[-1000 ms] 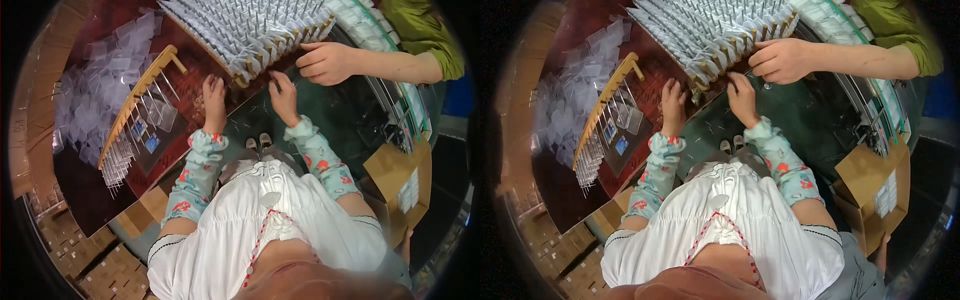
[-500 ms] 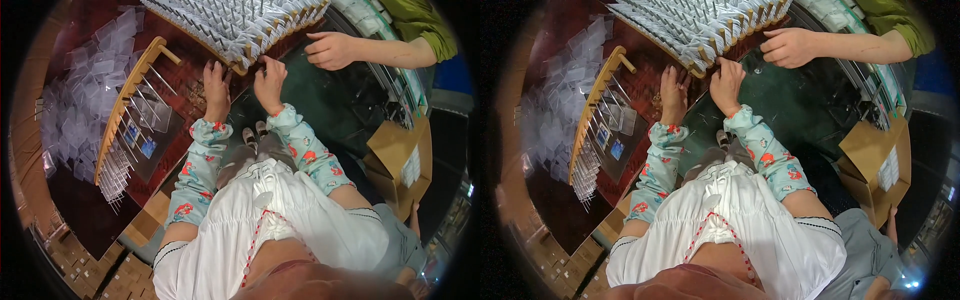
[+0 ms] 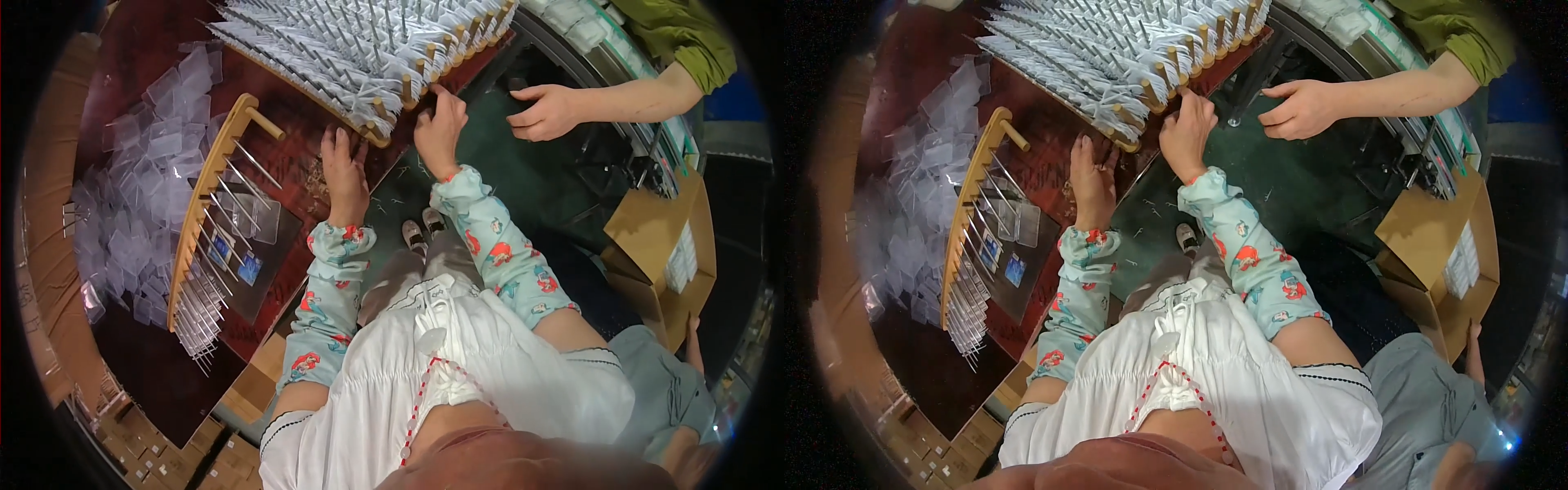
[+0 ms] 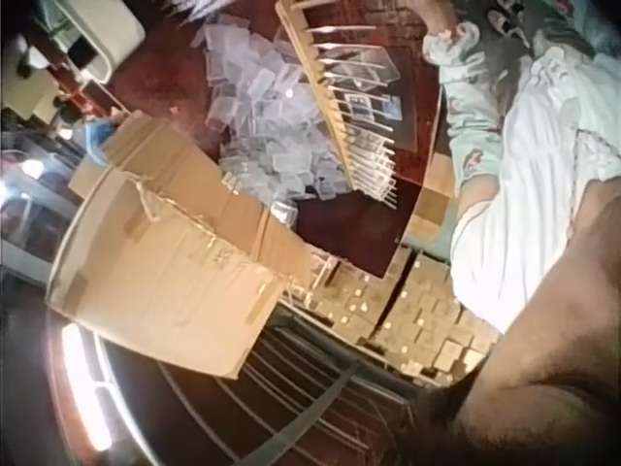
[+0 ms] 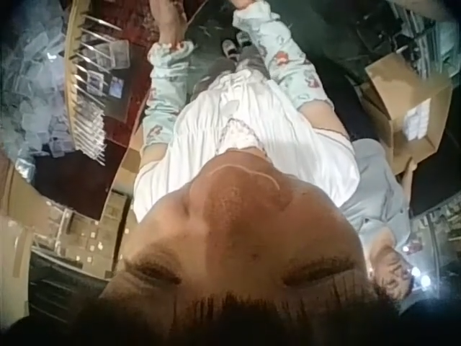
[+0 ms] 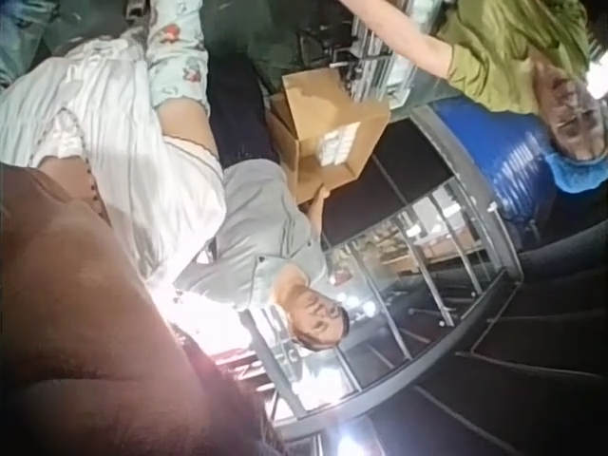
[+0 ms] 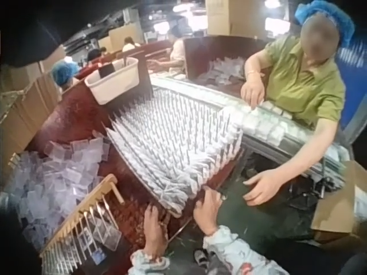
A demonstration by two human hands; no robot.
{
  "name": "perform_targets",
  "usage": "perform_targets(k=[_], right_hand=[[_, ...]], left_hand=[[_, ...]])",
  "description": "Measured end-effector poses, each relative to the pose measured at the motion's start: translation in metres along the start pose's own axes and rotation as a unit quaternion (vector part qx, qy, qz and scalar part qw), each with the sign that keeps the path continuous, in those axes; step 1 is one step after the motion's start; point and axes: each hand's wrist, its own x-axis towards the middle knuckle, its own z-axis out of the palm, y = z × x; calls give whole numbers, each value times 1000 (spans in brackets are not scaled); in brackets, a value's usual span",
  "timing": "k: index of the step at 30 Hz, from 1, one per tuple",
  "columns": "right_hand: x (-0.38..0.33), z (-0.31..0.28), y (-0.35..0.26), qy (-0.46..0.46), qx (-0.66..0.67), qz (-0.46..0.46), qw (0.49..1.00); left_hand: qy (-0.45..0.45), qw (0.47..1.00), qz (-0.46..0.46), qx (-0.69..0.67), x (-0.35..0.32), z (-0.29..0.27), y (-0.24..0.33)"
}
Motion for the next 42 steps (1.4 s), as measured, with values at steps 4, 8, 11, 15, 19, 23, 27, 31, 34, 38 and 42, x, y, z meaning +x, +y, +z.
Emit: perform_targets(k=[4, 8, 11, 15, 19, 23, 27, 31, 34, 38, 42], right_hand=[[-6, 4, -3, -17, -9, -15, 1000], [-7, 1, 11, -46, 82, -75, 993], [20, -5, 6, -67, 97, -36, 992], [7, 12, -7, -51, 149, 41, 987], [7, 2, 7, -14, 124, 48, 991], [13, 11, 3, -43, 20, -57, 997], [16, 16, 1, -53, 80, -9, 995], [-10, -3, 2, -77, 175, 49, 980], [-38, -32, 20, -97, 222, 62, 968], [-67, -90, 72, -224, 502, 254, 796], [-25, -82, 97, -370, 475, 156, 783]], left_hand=[[0, 1000, 4, 10, 0, 0, 0], [37, 999, 25, 25, 0, -13, 1], [59, 994, 62, 73, 6, -13, 0], [76, 923, 261, 273, 38, -38, -48], [96, 924, 288, 232, 34, -14, -42], [102, 970, 184, 123, 25, -3, -30], [112, 976, 179, 57, 27, 15, -43], [130, 927, 260, 237, 4, -4, -73], [107, 832, 286, 463, -42, -30, -98], [62, 846, 317, 424, -111, -41, -114], [45, 998, 42, 20, -126, -44, -102]])
